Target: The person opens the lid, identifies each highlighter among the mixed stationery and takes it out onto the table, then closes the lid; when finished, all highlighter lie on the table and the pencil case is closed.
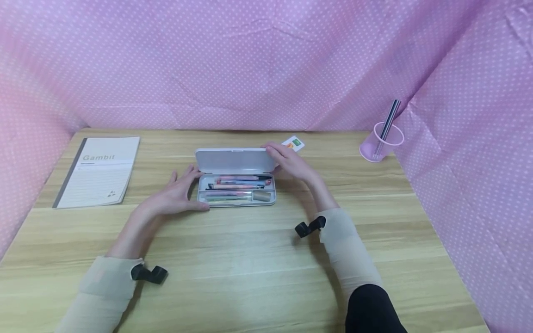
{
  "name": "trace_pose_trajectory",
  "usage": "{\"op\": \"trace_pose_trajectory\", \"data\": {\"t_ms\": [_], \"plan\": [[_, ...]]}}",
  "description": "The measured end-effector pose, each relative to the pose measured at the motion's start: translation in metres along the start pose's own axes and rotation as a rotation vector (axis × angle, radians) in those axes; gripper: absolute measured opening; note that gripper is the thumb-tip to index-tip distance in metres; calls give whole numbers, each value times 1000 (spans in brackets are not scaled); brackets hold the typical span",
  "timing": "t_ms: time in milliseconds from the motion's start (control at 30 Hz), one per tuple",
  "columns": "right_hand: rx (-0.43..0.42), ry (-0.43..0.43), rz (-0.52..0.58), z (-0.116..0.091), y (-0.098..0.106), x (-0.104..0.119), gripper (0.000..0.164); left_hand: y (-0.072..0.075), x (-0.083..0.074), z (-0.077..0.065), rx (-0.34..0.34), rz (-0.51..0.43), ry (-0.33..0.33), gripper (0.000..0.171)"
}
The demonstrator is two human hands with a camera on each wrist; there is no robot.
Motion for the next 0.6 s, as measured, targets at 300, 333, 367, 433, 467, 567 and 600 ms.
{"op": "trace_pose_trajectory", "data": {"t_ms": [300, 333, 367, 433, 467, 567, 600], "plan": [[-5, -80, 127, 14, 6, -16, 50, 1, -1, 0, 6, -1, 10, 99], [-3, -87, 131, 15, 7, -17, 50, 1, -1, 0, 7, 0, 13, 99], [-1, -94, 137, 16, 7, -18, 49, 1, -1, 0, 9, 1, 16, 100], [1, -104, 135, 19, 7, -19, 49, 1, -1, 0, 11, 1, 20, 100], [1, -108, 135, 20, 7, -19, 48, 1, -1, 0, 12, 3, 21, 100], [3, -116, 128, 24, 7, -21, 47, 1, -1, 0, 11, 3, 23, 100], [3, -119, 124, 26, 7, -22, 47, 1, -1, 0, 11, 3, 23, 100]]}}
Point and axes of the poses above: each hand's wrist, its own z-axis towards the middle knuckle, its own y-axis out of the back of the hand, x = y × z, the point moved 4 cm from there along z, towards the middle knuckle, and after that the axes turned 9 degrees about -z, right-handed, at the moved point
